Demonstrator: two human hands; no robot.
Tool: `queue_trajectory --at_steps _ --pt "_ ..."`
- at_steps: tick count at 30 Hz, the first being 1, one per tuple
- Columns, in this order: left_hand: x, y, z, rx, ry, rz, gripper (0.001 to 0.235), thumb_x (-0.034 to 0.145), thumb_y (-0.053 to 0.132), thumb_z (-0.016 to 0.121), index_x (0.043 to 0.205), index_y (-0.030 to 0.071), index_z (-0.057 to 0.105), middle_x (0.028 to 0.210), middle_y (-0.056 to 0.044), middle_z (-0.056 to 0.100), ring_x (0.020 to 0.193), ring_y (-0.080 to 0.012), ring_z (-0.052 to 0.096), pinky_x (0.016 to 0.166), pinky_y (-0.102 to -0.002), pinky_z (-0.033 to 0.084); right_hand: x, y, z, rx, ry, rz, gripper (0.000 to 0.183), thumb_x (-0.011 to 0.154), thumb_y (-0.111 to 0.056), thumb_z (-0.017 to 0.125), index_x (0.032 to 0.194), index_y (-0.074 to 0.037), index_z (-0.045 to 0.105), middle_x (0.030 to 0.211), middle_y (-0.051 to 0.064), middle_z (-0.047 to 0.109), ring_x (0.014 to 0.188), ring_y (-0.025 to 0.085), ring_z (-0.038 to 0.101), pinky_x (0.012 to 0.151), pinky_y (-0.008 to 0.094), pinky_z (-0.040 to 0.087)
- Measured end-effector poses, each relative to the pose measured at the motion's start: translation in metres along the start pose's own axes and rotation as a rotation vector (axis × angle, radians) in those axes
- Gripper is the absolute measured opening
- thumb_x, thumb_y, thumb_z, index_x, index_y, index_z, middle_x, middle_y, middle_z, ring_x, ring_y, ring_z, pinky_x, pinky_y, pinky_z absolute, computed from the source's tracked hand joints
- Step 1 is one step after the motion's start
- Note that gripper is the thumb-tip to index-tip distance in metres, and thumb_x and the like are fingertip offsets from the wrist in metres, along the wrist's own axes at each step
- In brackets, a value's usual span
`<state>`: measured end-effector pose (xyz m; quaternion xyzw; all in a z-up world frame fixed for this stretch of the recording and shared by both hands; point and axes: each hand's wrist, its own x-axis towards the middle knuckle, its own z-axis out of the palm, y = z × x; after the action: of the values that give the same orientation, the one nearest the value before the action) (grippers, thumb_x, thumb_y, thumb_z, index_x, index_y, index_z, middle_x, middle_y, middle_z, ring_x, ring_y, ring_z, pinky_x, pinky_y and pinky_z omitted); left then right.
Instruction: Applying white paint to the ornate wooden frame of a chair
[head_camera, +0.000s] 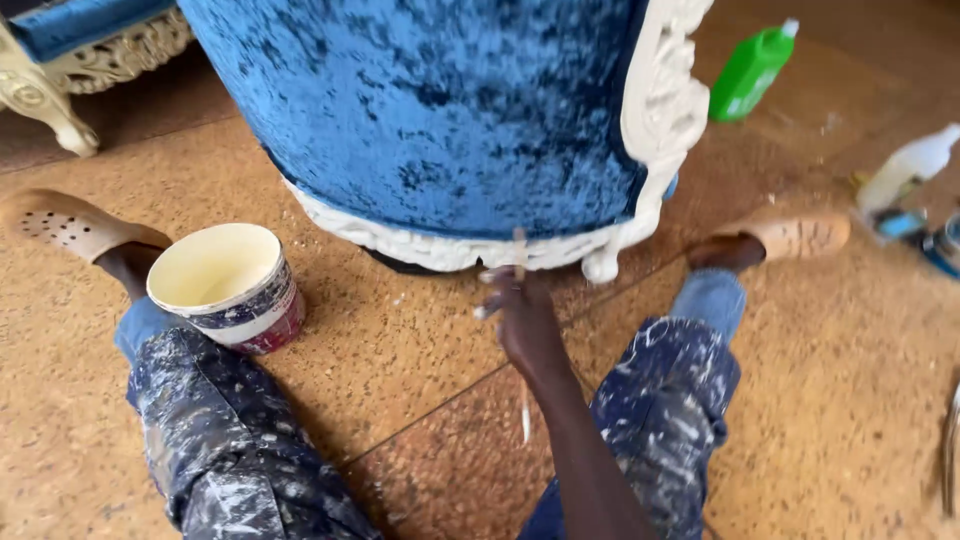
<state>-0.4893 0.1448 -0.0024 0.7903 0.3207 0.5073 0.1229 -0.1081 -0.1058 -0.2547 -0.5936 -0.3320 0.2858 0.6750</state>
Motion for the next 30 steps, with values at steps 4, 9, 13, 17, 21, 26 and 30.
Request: queue_trajectory --at_steps 4,9,13,17,21,26,30 --pt "-0.131 0.065 0.016 -0.218 -0.054 -0.201 0.076 0.098 -0.017 0.063 0.161 0.004 0.027 0.091 -0.005 0.04 0.076 -0.0123 0.042 0.062 -0.024 0.035 -0.035 -0.053 0.049 -0.131 -0.371 0.452 0.04 0.102 -0.033 0.046 0.113 -0.001 0.068 0.079 0.02 0.072 0.039 0.02 0.052 0.034 0.03 0.037" --pt "-0.205 0.054 0.044 -0.333 0.032 -0.656 0.054 0.108 0.009 0.062 0.156 -0.001 0.038 0.093 -0.013 0.054 0.07 -0.0182 0.048 0.053 -0.029 0.034 -0.034 -0.032 0.082 -0.25 -0.567 0.652 0.043 0.107 -0.033 0.039 0.114 -0.001 0.067 0.089 0.012 0.074 0.051 0.018 0.053 0.045 0.033 0.04" --pt "-0.246 -0.044 0.047 -0.459 0.138 -0.828 0.023 0.104 0.021 0.067 0.12 0.007 0.059 0.075 -0.003 0.058 0.051 -0.0093 0.044 0.04 -0.025 0.033 -0.031 0.011 0.125 -0.335 -0.593 0.629 0.04 0.107 -0.034 0.045 0.111 0.0 0.067 0.081 0.01 0.067 0.05 0.014 0.045 0.05 0.032 0.035" --pt "-0.232 -0.055 0.036 -0.051 0.028 -0.689 0.021 0.096 0.017 0.074 0.096 -0.004 0.07 0.08 -0.011 0.074 0.066 -0.019 0.063 0.061 -0.032 0.049 -0.041 -0.009 0.18 -0.774 -0.694 0.491 0.044 0.109 -0.042 0.04 0.108 -0.009 0.069 0.083 0.005 0.067 0.061 0.016 0.056 0.059 0.037 0.043" --pt "-0.209 -0.112 0.047 0.219 -0.058 -0.602 0.033 0.094 0.031 0.074 0.092 -0.002 0.069 0.084 -0.017 0.074 0.068 -0.0289 0.067 0.064 -0.04 0.052 -0.045 0.011 0.238 -0.966 -0.793 0.328 0.054 0.11 -0.04 0.033 0.155 -0.01 0.04 0.062 -0.001 0.052 0.041 0.011 0.036 0.039 0.032 0.029" --pt "-0.186 -0.207 0.091 0.433 -0.555 -0.394 0.028 0.081 0.013 0.066 0.106 0.007 0.078 0.108 -0.015 0.077 0.094 -0.0378 0.071 0.085 -0.046 0.056 -0.043 0.021 0.284 -0.979 -0.779 0.132 0.051 0.109 -0.033 0.037 0.153 -0.007 0.036 0.058 0.004 0.059 0.038 0.017 0.051 0.034 0.036 0.044" --pt "-0.203 -0.288 0.145 0.526 -0.75 -0.369 0.027 0.093 0.025 0.061 0.102 0.007 0.079 0.103 -0.016 0.078 0.085 -0.0388 0.072 0.079 -0.048 0.057 -0.042 0.027 0.298 -0.949 -0.764 0.2 0.05 0.107 -0.037 0.039 0.152 -0.016 0.04 0.074 0.013 0.071 0.055 0.026 0.067 0.052 0.047 0.053"
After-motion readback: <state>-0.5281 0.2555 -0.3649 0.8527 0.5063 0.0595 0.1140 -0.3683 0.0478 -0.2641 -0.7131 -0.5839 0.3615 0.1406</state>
